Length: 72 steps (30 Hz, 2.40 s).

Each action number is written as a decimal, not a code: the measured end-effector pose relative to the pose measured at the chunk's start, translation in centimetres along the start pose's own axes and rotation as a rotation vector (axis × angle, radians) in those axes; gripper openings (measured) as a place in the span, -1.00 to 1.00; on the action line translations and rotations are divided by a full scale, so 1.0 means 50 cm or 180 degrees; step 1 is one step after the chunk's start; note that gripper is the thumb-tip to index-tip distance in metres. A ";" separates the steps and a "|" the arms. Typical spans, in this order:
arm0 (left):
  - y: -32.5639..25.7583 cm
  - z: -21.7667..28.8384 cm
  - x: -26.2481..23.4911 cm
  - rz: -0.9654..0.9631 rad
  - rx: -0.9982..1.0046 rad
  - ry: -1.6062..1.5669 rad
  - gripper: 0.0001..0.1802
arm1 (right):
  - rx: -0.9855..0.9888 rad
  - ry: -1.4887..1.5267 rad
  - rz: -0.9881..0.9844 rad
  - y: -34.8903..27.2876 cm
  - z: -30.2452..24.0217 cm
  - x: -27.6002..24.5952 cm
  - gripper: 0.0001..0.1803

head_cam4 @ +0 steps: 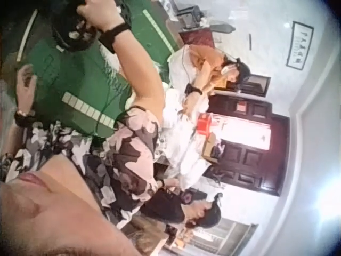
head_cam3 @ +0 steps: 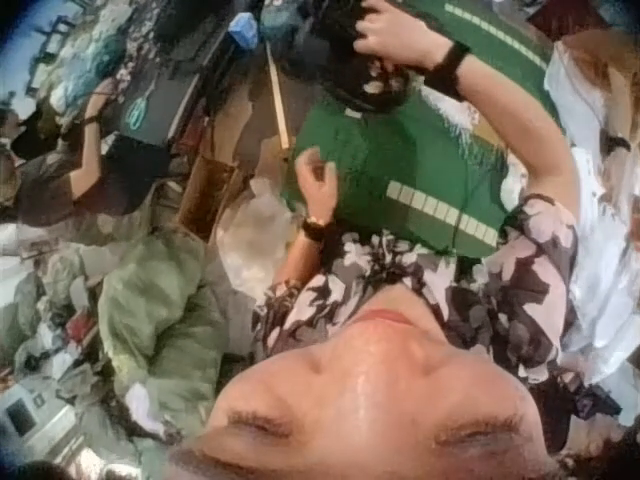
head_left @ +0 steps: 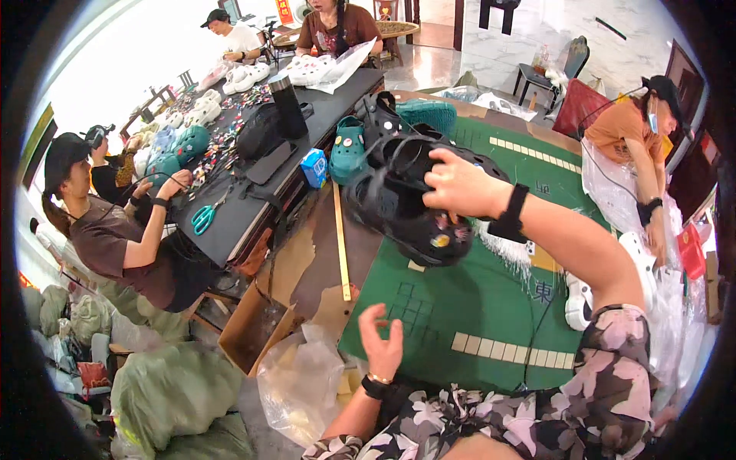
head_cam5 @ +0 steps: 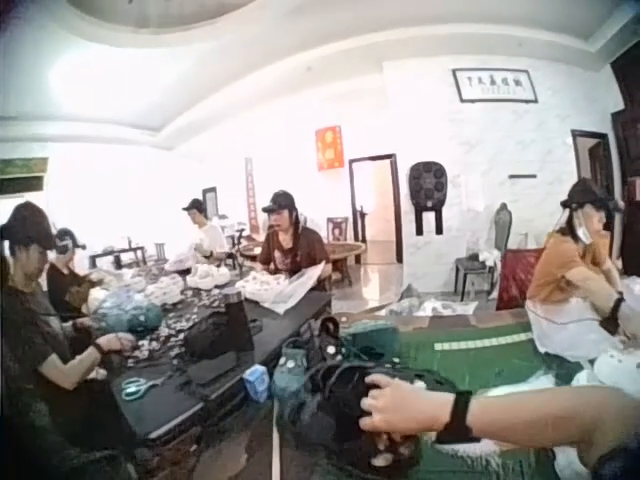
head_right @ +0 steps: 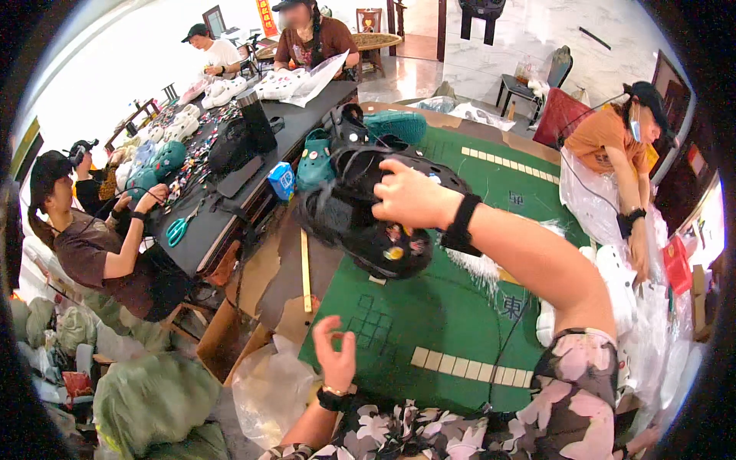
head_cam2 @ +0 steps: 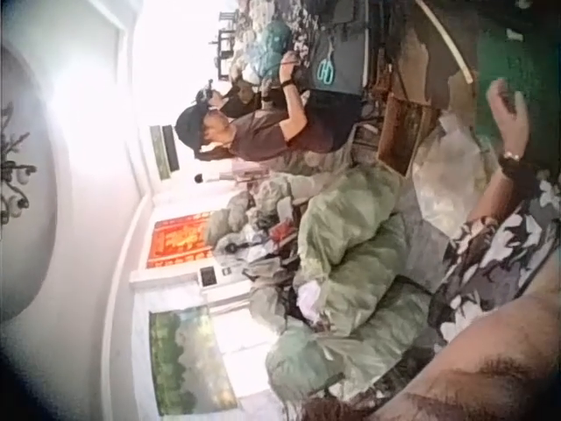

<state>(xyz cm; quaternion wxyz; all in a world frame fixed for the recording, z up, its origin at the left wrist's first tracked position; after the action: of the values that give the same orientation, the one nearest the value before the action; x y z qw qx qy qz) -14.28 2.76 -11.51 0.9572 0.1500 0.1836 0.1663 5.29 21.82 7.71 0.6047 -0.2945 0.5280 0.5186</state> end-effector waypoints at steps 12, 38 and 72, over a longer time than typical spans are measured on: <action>-0.013 0.112 -0.041 -0.0843 0.0425 0.0886 -0.49 | 0.0393 0.1058 -0.0005 -0.154 -0.275 0.009 -0.87; 0.042 0.193 0.019 -0.2119 0.1365 0.1497 -0.63 | 0.2928 0.2852 0.1548 -0.368 -0.411 0.051 -0.50; 0.039 0.275 0.095 -0.1854 0.2397 0.1525 -0.71 | 0.5114 0.1382 0.0258 -0.589 -0.303 0.177 -0.87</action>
<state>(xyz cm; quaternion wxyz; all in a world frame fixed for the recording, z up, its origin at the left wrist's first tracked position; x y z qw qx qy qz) -5.12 3.17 -0.07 0.7748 0.3839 0.4781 -0.1541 27.01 2.44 -10.36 0.4964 0.1524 0.8523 -0.0630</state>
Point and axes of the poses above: each hand's wrist, its own y-axis towards the middle knuckle, its own x-axis out of the palm, z = x × y, the point moved 4 cm from there along y, towards the middle knuckle, and after that the axes turned 13 degrees about y, right-handed, at the moved point
